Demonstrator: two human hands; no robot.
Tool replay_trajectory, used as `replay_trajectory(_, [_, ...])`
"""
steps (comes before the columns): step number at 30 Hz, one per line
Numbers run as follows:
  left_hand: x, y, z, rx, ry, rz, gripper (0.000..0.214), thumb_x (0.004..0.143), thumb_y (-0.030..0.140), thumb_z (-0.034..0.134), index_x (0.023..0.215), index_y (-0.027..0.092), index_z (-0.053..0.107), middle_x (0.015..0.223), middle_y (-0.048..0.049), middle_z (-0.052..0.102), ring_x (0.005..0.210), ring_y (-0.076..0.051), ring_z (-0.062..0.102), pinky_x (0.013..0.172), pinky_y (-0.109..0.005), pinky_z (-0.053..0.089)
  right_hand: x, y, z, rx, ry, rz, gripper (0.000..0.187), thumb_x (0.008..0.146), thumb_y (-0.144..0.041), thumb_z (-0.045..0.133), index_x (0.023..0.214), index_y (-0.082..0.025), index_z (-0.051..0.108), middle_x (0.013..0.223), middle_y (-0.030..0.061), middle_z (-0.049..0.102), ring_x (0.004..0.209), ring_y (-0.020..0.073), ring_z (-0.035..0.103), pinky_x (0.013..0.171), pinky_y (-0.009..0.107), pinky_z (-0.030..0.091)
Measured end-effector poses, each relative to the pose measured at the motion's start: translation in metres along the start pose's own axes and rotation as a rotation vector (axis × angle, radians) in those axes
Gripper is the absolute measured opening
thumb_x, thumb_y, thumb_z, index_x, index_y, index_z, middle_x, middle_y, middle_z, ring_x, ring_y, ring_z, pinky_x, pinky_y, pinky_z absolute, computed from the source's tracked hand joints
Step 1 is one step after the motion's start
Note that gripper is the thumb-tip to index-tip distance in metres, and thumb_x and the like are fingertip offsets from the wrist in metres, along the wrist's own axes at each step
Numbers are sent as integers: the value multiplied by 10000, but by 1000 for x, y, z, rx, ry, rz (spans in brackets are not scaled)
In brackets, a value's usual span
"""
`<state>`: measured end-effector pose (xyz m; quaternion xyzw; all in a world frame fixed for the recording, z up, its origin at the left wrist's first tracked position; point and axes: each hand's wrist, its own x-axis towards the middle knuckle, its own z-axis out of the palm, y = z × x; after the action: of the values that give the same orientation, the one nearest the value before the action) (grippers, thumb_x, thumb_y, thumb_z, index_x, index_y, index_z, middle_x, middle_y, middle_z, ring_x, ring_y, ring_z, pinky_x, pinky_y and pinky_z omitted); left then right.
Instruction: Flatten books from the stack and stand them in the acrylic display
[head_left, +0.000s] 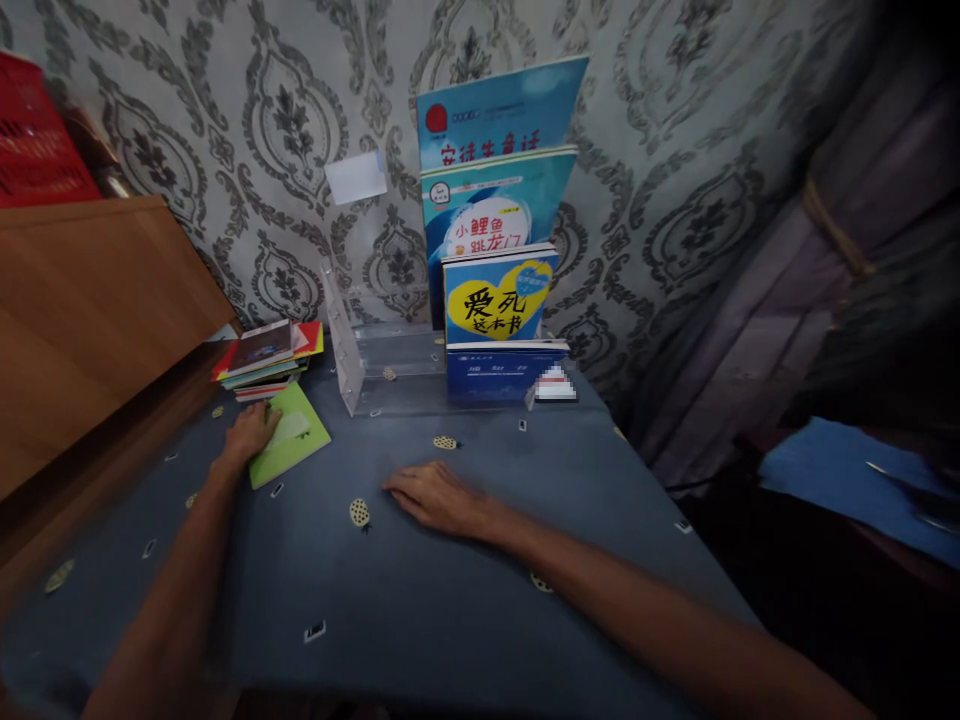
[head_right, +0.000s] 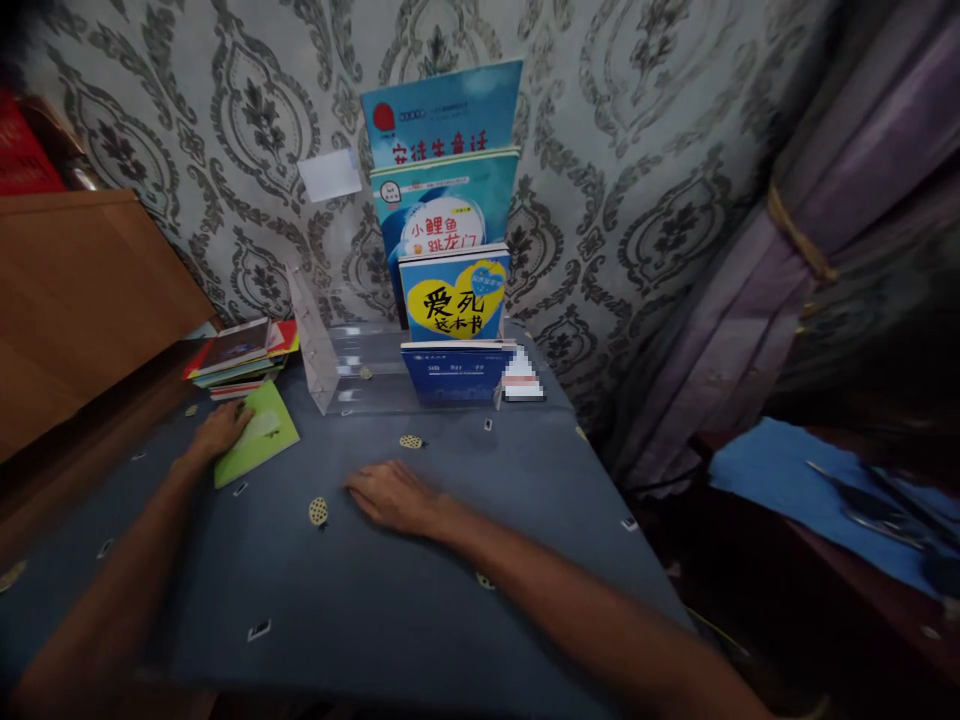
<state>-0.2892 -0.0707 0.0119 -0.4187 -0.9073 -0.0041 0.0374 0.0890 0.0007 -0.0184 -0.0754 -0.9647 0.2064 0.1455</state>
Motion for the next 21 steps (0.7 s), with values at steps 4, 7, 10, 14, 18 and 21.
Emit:
replay_trajectory(4, [0, -4, 9, -16, 12, -1, 632, 994, 448, 242, 1468, 102, 478, 1533, -224, 488, 1388, -360, 497, 1078, -533, 446, 1, -1, -2, -48, -14, -1, 243, 1022, -195, 493, 1168, -178, 686, 1002, 74, 741, 834, 172, 667, 748, 278, 454])
replay_trajectory(7, [-3, -6, 11, -20, 1, 8, 652, 991, 467, 236, 1472, 104, 485, 1541, -209, 486, 1408, -363, 473, 1101, -533, 430, 1, -1, -3, -50, -23, -13, 227, 1014, -186, 506, 1152, -178, 685, 993, 67, 743, 837, 168, 667, 754, 274, 457])
replay_trajectory(10, [-9, -6, 10, -3, -2, 13, 678, 984, 506, 236, 1458, 111, 515, 1510, -211, 521, 1379, -384, 499, 1084, -538, 444, 0, 0, -1, -28, -2, -23, 217, 1013, -185, 506, 1142, -180, 681, 1001, 63, 746, 843, 167, 669, 764, 273, 464])
replay_trajectory(14, [-28, 1, 2, 40, -9, 69, 684, 966, 554, 265, 1395, 131, 591, 1426, -225, 593, 1297, -415, 564, 998, -556, 497, -1, 3, 3, 3, 38, -10, 209, 1016, -190, 504, 1127, -181, 680, 987, 60, 744, 841, 165, 669, 773, 272, 467])
replay_trajectory(18, [-54, 14, -12, 98, -32, 85, 654, 952, 582, 290, 1311, 174, 652, 1352, -214, 646, 1197, -431, 626, 909, -568, 528, -3, 5, 6, 12, 89, 9, 219, 1020, -187, 493, 1140, -180, 676, 988, 64, 744, 840, 166, 668, 779, 274, 466])
replay_trajectory(21, [-71, 23, -21, 125, -41, 107, 655, 947, 592, 295, 1280, 170, 670, 1321, -219, 664, 1149, -427, 650, 887, -550, 530, -6, 5, 6, 5, 124, 30, 225, 1023, -184, 486, 1151, -183, 671, 1007, 66, 741, 837, 166, 664, 778, 277, 461])
